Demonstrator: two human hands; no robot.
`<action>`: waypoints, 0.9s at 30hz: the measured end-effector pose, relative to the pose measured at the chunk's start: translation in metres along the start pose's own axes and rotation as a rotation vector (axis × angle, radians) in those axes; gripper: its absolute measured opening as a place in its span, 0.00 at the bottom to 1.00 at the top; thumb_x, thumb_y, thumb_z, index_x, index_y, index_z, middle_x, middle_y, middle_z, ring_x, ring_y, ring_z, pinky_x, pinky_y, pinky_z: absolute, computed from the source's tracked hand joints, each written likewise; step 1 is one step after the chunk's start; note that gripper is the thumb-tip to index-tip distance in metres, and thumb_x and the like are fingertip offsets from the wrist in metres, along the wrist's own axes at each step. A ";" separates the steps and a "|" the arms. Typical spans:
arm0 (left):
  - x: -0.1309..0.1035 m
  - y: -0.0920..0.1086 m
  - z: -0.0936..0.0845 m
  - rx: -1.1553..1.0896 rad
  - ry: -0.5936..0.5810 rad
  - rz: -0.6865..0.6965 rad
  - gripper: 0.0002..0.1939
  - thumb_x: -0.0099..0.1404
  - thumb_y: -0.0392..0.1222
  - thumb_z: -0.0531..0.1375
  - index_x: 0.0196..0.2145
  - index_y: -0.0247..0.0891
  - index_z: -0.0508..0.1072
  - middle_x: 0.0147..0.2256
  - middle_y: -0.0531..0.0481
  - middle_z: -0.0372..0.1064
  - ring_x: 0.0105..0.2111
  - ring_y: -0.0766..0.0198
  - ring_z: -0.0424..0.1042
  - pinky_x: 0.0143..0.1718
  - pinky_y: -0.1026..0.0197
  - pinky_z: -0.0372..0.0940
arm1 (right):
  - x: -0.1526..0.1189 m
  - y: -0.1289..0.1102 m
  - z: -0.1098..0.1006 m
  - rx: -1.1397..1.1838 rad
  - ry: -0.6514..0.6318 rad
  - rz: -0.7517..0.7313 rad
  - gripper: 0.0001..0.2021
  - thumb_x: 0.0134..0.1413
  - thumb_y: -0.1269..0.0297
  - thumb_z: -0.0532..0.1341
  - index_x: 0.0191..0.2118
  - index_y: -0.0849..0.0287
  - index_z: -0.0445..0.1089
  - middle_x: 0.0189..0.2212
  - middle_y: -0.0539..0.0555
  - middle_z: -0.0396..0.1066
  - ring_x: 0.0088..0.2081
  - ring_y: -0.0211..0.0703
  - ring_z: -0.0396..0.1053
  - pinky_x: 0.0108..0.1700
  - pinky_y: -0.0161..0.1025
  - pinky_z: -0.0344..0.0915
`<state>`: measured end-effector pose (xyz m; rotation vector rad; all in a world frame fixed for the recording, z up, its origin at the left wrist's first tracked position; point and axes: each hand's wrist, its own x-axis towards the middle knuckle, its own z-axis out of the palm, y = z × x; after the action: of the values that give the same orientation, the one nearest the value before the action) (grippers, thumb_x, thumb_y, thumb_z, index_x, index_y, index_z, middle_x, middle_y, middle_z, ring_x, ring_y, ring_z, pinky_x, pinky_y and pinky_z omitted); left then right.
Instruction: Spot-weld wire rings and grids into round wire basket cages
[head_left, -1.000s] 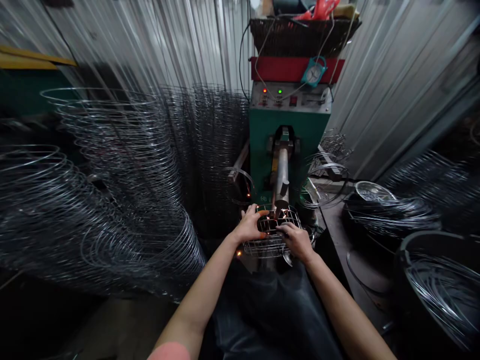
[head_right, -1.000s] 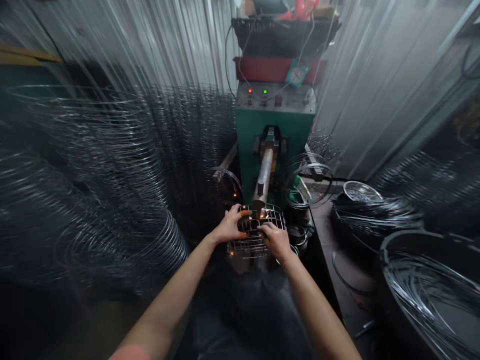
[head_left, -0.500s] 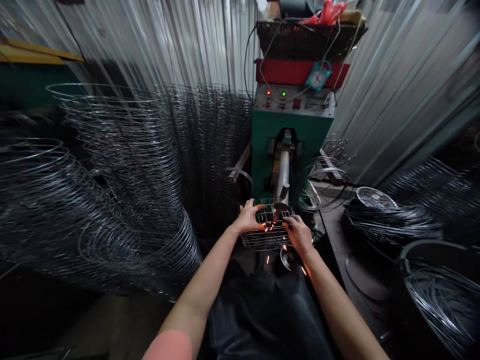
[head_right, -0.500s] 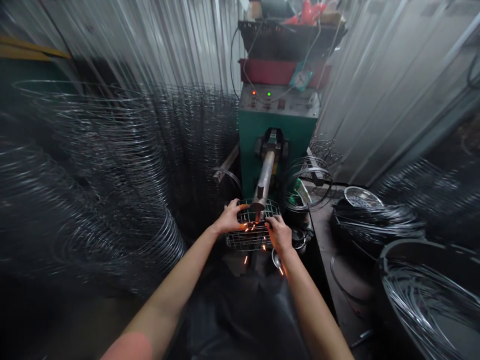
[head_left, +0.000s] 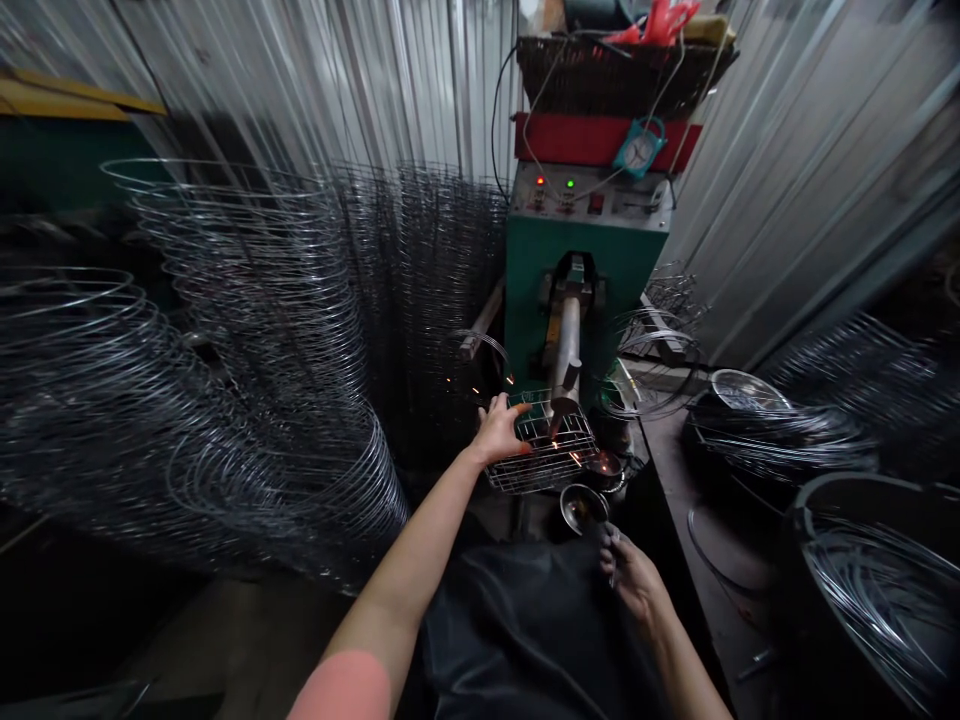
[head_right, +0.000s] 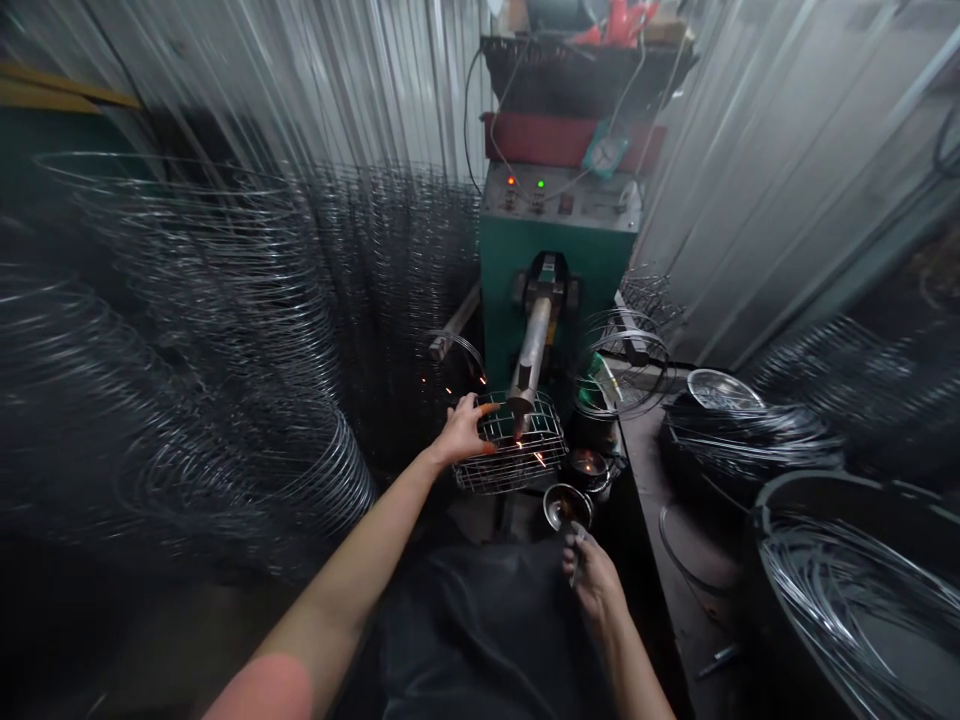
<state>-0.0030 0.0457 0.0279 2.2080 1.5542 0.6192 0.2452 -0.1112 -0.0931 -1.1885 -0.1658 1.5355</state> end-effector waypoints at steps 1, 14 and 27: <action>-0.001 0.000 -0.001 0.007 -0.004 -0.002 0.39 0.44 0.46 0.69 0.55 0.43 0.65 0.56 0.36 0.52 0.60 0.40 0.49 0.56 0.31 0.44 | -0.004 0.000 -0.001 0.027 0.031 0.038 0.11 0.39 0.76 0.65 0.33 0.62 0.68 0.23 0.49 0.66 0.19 0.30 0.62 0.17 0.25 0.56; -0.049 -0.064 0.040 -0.375 0.087 -0.203 0.68 0.39 0.52 0.72 0.64 0.44 0.28 0.65 0.30 0.31 0.65 0.44 0.33 0.58 0.32 0.36 | -0.012 -0.012 -0.010 -0.018 0.149 -0.175 0.16 0.35 0.65 0.68 0.35 0.55 0.70 0.30 0.49 0.72 0.30 0.38 0.70 0.22 0.30 0.65; -0.047 -0.075 0.076 -0.669 0.368 -0.128 0.59 0.41 0.48 0.72 0.63 0.37 0.43 0.61 0.36 0.50 0.61 0.50 0.51 0.60 0.47 0.49 | -0.042 0.001 -0.015 0.154 -0.103 -0.085 0.12 0.38 0.63 0.67 0.31 0.57 0.65 0.22 0.45 0.60 0.23 0.34 0.61 0.22 0.33 0.62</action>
<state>-0.0345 0.0221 -0.0821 1.5389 1.3549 1.3322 0.2492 -0.1525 -0.0764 -0.9705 -0.1615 1.5072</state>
